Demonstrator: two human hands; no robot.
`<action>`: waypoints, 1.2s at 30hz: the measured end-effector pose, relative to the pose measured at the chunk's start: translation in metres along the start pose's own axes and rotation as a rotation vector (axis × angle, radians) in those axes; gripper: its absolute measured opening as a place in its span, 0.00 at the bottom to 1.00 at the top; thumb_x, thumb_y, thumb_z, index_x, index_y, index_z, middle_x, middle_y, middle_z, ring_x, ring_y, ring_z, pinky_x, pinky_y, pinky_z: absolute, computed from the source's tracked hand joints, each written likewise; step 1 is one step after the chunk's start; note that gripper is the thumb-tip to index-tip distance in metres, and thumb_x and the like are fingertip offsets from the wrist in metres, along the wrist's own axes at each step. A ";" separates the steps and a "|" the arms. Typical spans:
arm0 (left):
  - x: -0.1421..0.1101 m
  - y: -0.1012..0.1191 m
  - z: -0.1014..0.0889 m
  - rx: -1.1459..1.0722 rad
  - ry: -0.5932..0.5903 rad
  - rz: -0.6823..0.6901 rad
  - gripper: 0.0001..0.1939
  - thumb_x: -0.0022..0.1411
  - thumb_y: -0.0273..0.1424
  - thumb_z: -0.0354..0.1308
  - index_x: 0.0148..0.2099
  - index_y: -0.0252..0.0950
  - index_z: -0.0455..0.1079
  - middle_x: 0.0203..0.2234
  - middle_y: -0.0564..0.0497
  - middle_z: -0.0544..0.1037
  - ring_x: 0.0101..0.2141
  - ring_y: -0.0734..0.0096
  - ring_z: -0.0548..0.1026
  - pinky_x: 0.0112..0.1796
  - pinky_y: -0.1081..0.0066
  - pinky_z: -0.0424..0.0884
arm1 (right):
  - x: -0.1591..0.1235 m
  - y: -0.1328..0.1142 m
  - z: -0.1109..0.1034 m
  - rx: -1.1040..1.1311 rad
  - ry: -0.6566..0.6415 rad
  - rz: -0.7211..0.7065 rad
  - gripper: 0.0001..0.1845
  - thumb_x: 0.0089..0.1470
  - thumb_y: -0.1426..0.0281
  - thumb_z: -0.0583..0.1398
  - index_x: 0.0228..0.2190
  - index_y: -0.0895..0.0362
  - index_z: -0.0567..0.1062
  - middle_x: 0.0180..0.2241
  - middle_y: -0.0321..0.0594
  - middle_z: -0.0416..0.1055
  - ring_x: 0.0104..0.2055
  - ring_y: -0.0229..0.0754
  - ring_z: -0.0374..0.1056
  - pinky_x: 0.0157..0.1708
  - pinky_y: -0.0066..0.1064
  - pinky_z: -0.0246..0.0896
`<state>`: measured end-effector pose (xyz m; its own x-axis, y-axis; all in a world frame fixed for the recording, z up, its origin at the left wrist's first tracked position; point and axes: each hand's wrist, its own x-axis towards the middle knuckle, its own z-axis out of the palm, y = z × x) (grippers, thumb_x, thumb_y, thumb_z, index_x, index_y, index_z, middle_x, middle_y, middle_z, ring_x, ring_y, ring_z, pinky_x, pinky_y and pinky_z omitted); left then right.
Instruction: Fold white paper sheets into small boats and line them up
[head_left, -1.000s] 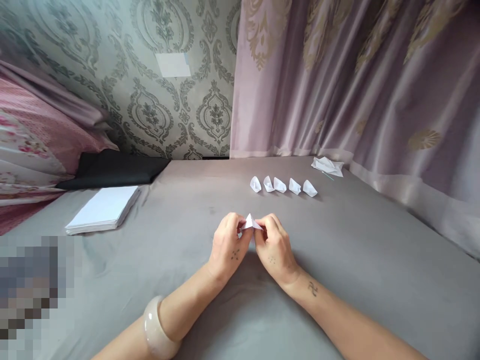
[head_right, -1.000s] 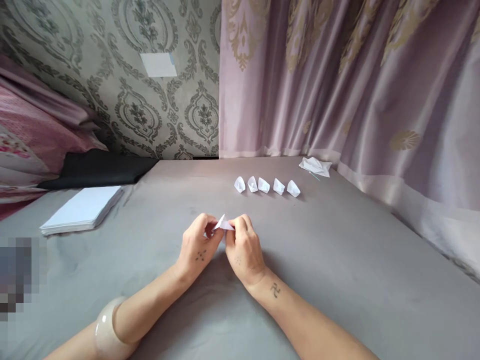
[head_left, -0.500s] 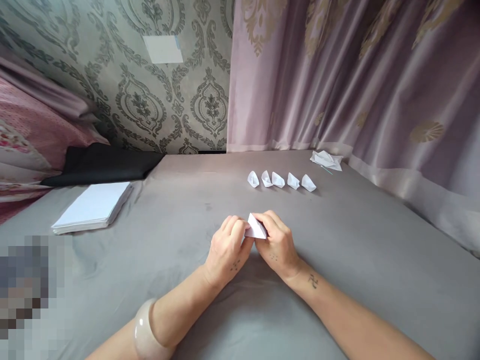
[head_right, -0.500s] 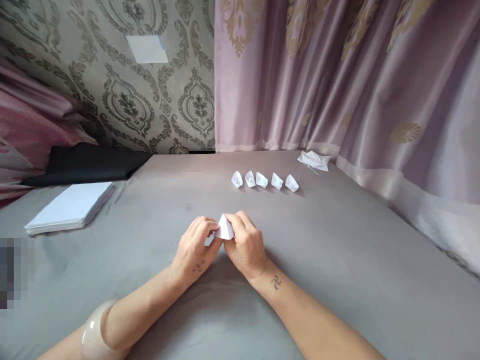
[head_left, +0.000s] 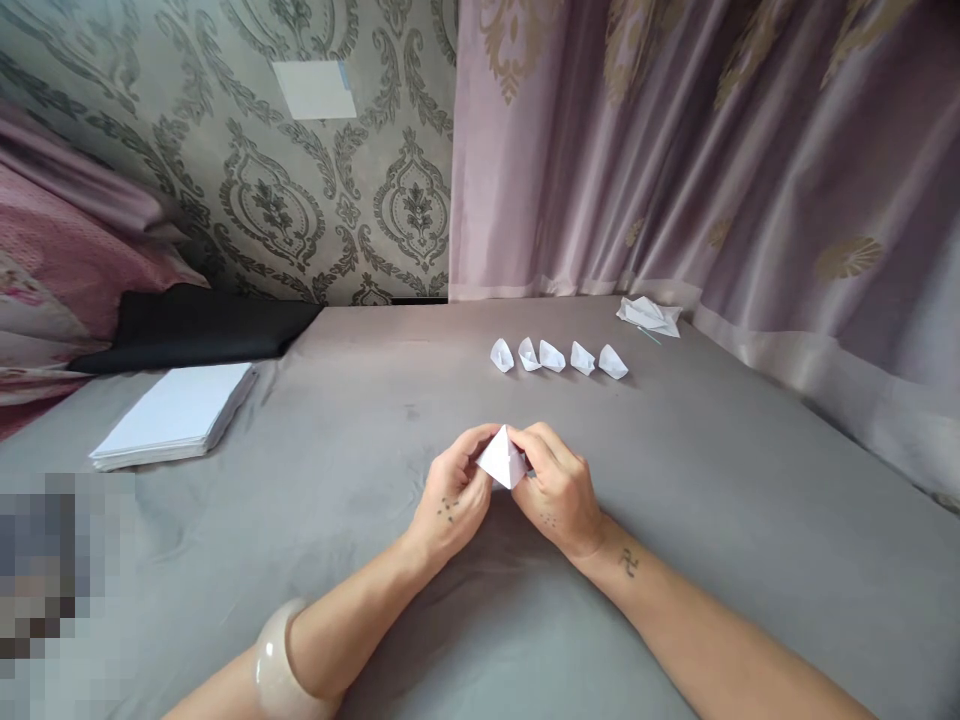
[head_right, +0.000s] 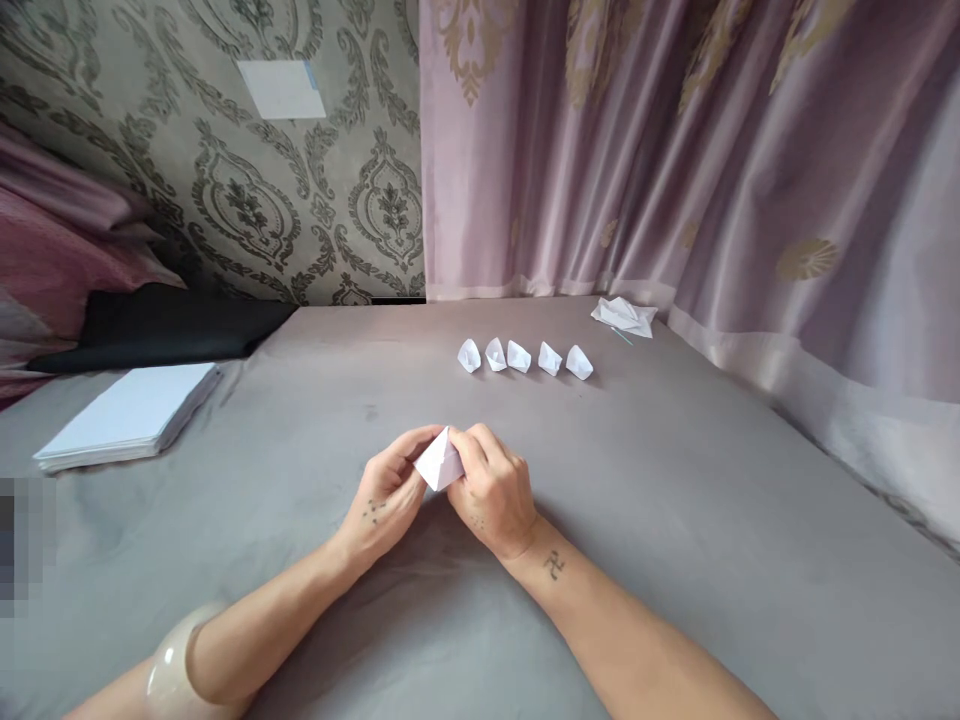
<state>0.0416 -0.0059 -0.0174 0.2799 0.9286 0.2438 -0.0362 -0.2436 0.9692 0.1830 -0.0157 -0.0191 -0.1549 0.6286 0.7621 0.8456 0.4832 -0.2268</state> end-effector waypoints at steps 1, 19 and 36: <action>-0.001 -0.001 0.000 0.032 0.043 0.021 0.17 0.59 0.21 0.51 0.49 0.35 0.69 0.44 0.46 0.77 0.43 0.66 0.74 0.44 0.70 0.68 | 0.000 -0.002 0.000 0.010 0.008 -0.003 0.13 0.55 0.80 0.53 0.38 0.58 0.73 0.27 0.38 0.71 0.28 0.36 0.68 0.26 0.25 0.59; 0.002 0.003 0.002 -0.074 0.131 -0.007 0.13 0.57 0.23 0.55 0.44 0.35 0.74 0.37 0.50 0.79 0.37 0.69 0.75 0.40 0.74 0.69 | 0.004 -0.015 -0.001 -0.001 0.053 -0.010 0.13 0.56 0.79 0.55 0.43 0.60 0.71 0.32 0.42 0.72 0.33 0.39 0.70 0.33 0.28 0.64; 0.001 -0.002 -0.003 0.110 0.356 0.044 0.09 0.55 0.26 0.58 0.40 0.34 0.75 0.30 0.51 0.79 0.29 0.72 0.74 0.31 0.74 0.69 | 0.003 -0.027 -0.004 -0.080 0.024 -0.052 0.10 0.59 0.80 0.54 0.40 0.61 0.73 0.29 0.40 0.73 0.29 0.37 0.69 0.32 0.28 0.62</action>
<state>0.0394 -0.0040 -0.0195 -0.0713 0.9510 0.3009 0.0677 -0.2963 0.9527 0.1615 -0.0295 -0.0085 -0.1883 0.5886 0.7862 0.8750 0.4642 -0.1379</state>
